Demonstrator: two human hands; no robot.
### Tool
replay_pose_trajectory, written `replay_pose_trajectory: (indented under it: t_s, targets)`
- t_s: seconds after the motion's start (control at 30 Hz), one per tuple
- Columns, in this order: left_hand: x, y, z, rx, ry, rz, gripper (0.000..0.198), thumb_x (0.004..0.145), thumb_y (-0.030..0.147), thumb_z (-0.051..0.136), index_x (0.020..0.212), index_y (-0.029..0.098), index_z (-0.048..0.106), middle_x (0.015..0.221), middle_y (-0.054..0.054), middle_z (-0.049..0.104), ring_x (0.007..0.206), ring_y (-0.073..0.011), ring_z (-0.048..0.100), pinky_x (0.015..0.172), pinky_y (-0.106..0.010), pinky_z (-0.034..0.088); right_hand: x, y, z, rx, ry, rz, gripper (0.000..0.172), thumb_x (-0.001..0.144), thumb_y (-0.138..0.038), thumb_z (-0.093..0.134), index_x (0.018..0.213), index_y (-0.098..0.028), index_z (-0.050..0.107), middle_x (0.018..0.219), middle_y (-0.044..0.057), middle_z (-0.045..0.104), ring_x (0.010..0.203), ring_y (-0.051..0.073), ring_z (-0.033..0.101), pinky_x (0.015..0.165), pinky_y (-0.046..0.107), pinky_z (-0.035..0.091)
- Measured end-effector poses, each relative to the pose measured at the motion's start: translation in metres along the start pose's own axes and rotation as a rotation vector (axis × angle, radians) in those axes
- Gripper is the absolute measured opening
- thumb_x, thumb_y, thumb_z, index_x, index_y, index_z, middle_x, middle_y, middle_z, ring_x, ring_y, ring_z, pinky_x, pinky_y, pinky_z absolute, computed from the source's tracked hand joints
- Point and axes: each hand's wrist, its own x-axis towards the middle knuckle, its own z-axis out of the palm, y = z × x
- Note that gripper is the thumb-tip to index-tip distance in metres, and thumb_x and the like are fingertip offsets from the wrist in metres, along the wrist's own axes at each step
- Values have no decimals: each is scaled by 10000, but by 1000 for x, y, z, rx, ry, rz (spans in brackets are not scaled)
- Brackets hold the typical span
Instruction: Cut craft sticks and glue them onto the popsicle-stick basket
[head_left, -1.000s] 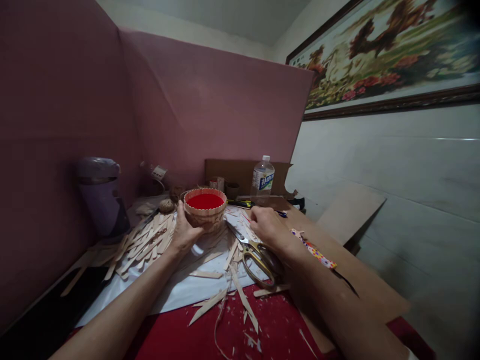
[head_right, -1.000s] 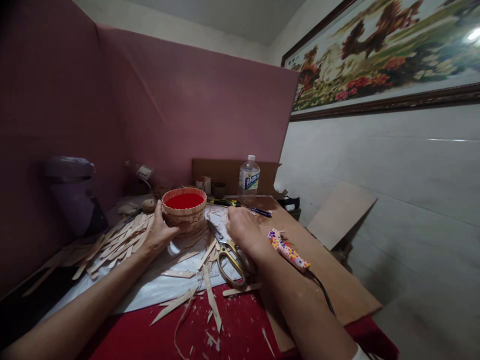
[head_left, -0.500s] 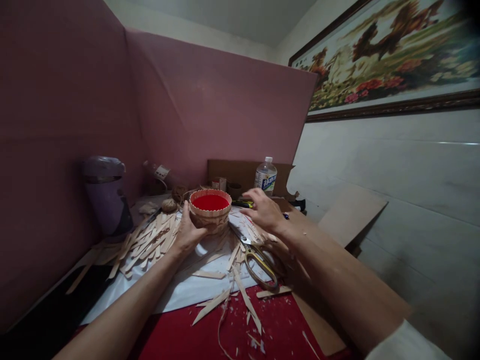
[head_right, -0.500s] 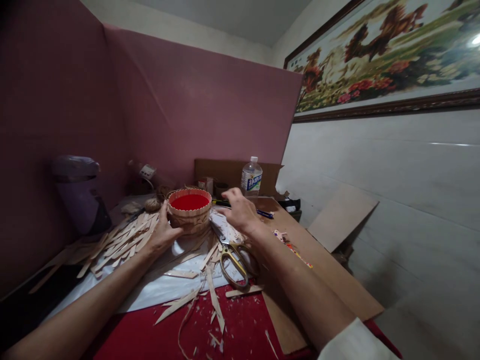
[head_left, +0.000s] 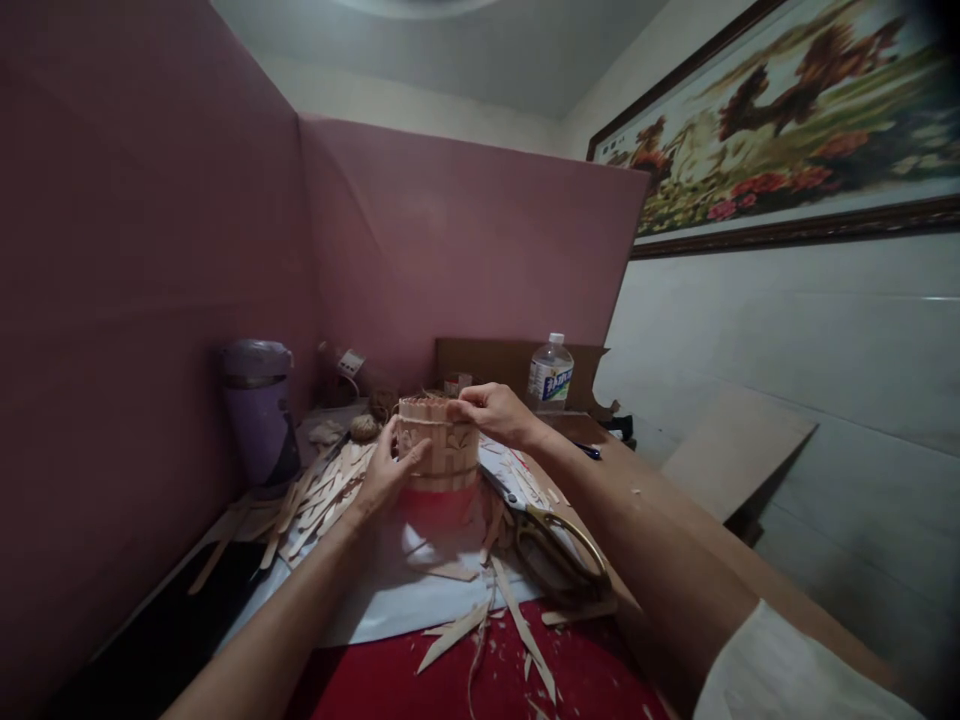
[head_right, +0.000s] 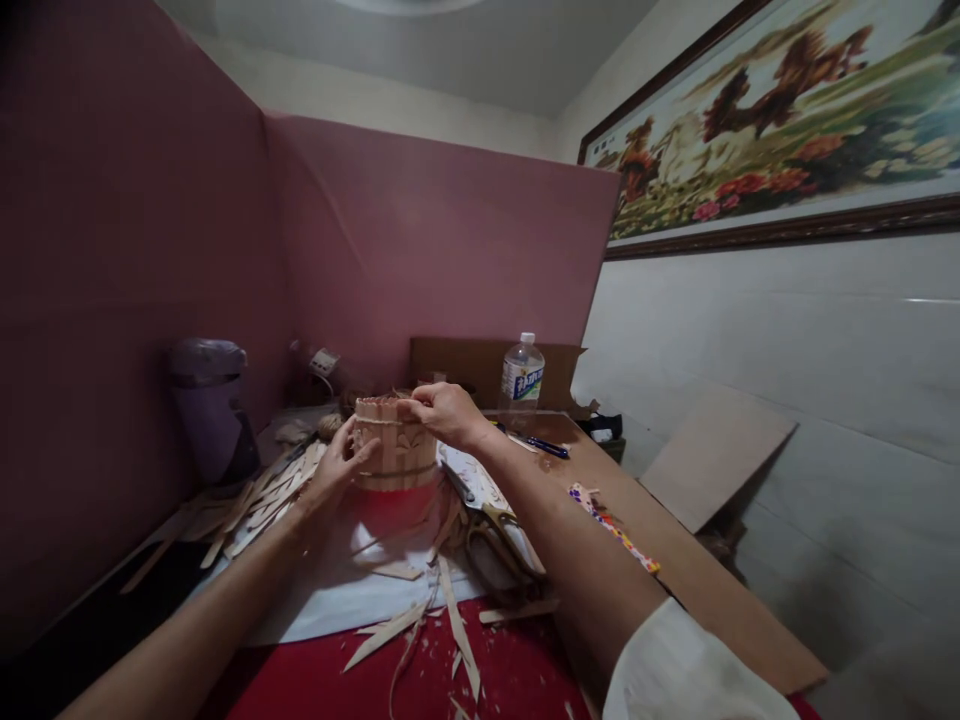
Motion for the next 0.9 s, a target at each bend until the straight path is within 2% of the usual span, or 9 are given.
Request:
replay_pose_trajectory:
  t_s: [0.17,0.27,0.43,0.57,0.67,0.7,0.77,0.83,0.9]
  targets:
    - [-8,12,-8,10,32,-41,1059,615,557,663,1426,198,86,1396,-161,332,1216,-278,429,965,-382,389,3,-10,2,61,-15,54,396,807,-441,452,546,-155,535,505,-51,361,510,80,329,477,198,204]
    - [-16,26,-7,-65,-45,-27,1054,645,482,681,1427,258,11,1414,-136,317,1200,-253,453,948,-365,413,4,-13,5,70,-16,59,393,802,-447,461,550,-156,542,501,-50,372,506,79,334,471,199,205]
    - [-24,48,-3,-71,-66,-42,966,634,374,724,1408,287,154,1310,-99,481,1176,-247,480,960,-372,407,6,-24,6,81,3,99,403,796,-453,491,533,-152,548,485,-41,401,478,75,355,458,194,235]
    - [-24,49,-2,-89,-35,-81,861,645,372,714,1366,291,250,1287,-102,502,1134,-249,518,954,-396,410,-5,-22,-6,101,44,137,292,842,-401,451,830,-176,638,626,-12,563,510,86,470,487,189,323]
    - [-24,45,-3,-107,-41,-71,802,669,378,694,1348,300,275,1288,-99,501,1122,-248,528,947,-405,414,-25,-4,-28,-19,116,189,317,869,-403,402,1013,-212,610,898,28,628,621,100,555,519,192,368]
    - [-24,44,-3,-120,-50,-64,800,674,378,691,1350,304,270,1289,-97,501,1125,-246,526,949,-405,411,-33,6,-37,-110,108,252,355,892,-402,336,1023,-209,603,895,29,635,647,107,571,527,192,374]
    - [-23,40,-4,-143,-60,-54,805,675,374,692,1354,312,263,1294,-94,497,1142,-243,513,958,-402,402,-51,29,-56,-195,80,342,376,891,-353,317,920,-162,639,798,51,647,660,135,579,542,213,374]
    - [-22,37,-5,-162,-49,-61,809,664,369,702,1349,321,274,1304,-91,488,1155,-247,501,962,-402,398,-72,52,-75,-282,33,425,303,830,-290,414,754,-139,665,738,73,649,684,169,578,573,241,366]
    - [-21,35,-5,-175,-46,-68,811,655,361,711,1343,335,282,1317,-85,474,1160,-250,496,959,-406,399,-94,71,-91,-340,-53,498,228,761,-275,508,692,-131,670,728,88,656,700,194,582,578,253,362]
